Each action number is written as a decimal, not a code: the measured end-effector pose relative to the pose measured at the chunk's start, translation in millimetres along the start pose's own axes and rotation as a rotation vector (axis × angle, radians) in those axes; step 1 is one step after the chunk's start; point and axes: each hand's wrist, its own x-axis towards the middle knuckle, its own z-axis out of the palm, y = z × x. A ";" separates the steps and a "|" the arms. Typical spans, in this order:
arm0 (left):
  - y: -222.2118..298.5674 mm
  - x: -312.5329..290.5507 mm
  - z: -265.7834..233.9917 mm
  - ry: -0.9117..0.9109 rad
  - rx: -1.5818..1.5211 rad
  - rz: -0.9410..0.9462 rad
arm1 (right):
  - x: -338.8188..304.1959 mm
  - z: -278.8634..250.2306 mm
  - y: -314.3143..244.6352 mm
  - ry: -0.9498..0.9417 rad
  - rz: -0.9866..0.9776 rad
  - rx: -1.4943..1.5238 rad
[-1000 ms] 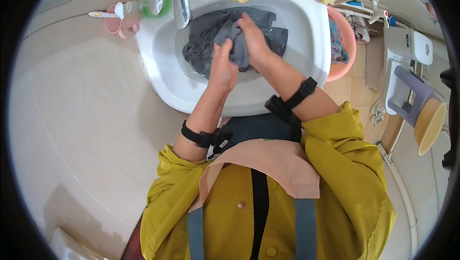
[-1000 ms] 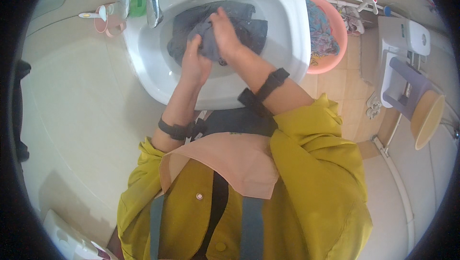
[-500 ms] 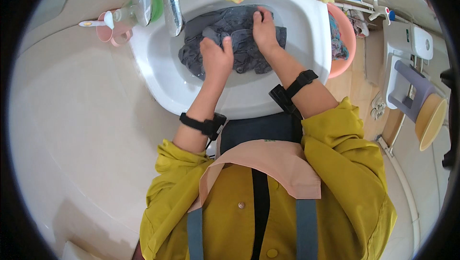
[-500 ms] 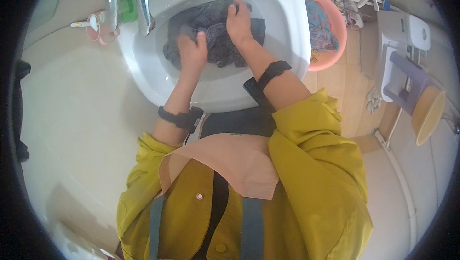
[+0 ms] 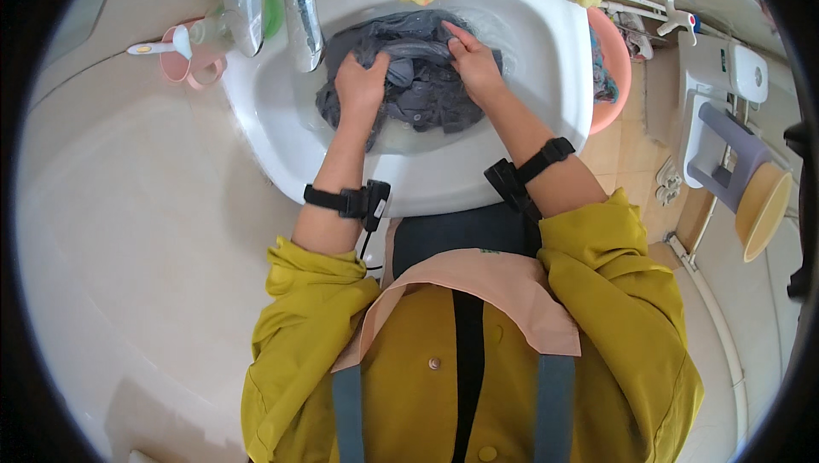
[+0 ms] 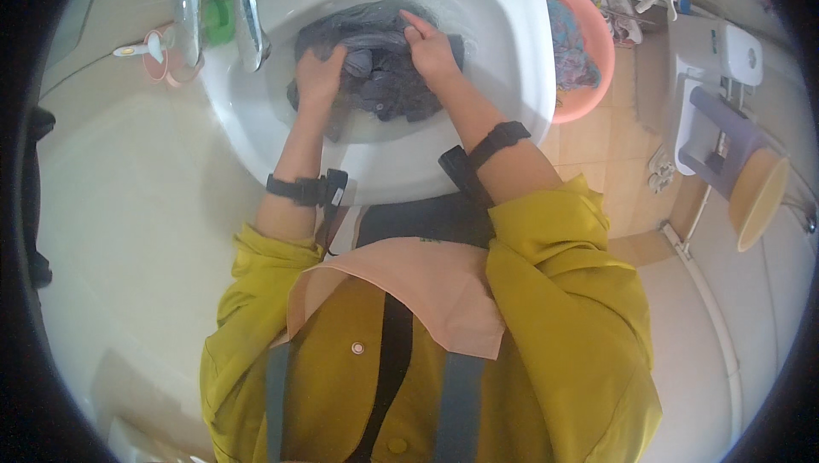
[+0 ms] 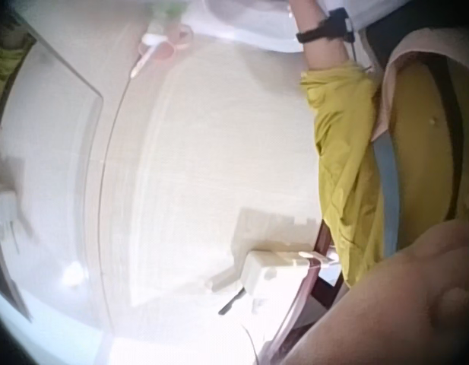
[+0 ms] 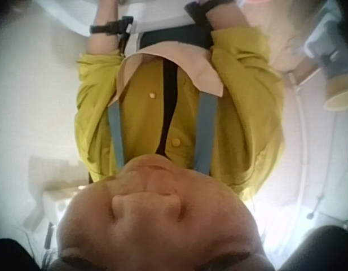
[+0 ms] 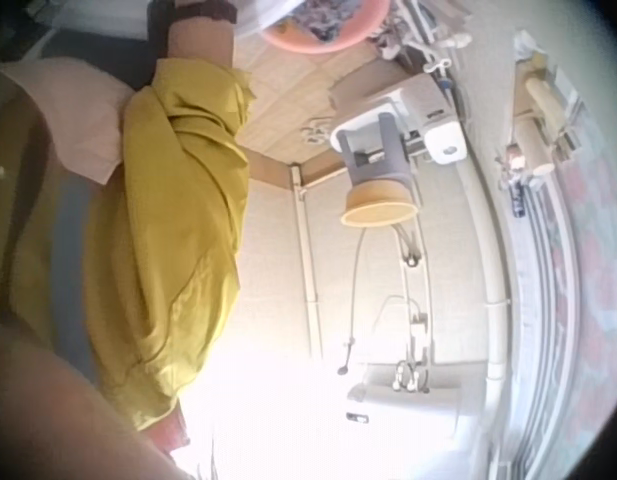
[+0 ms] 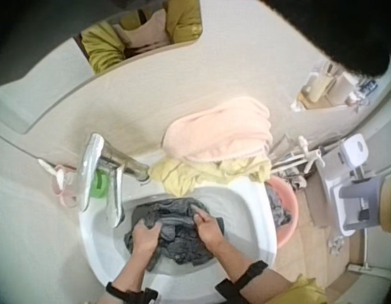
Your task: The person hand-washes a yellow t-shirt in a bathroom sink, scrubbing and rinsing it under running water. After wringing out the yellow shirt, they place it in a pink basin and begin washing a gray garment in the same manner.
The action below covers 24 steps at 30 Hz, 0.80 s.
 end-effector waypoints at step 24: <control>38.1 -49.5 -13.2 0.259 -0.631 -0.081 | -101.4 74.3 -49.4 -0.312 0.055 0.547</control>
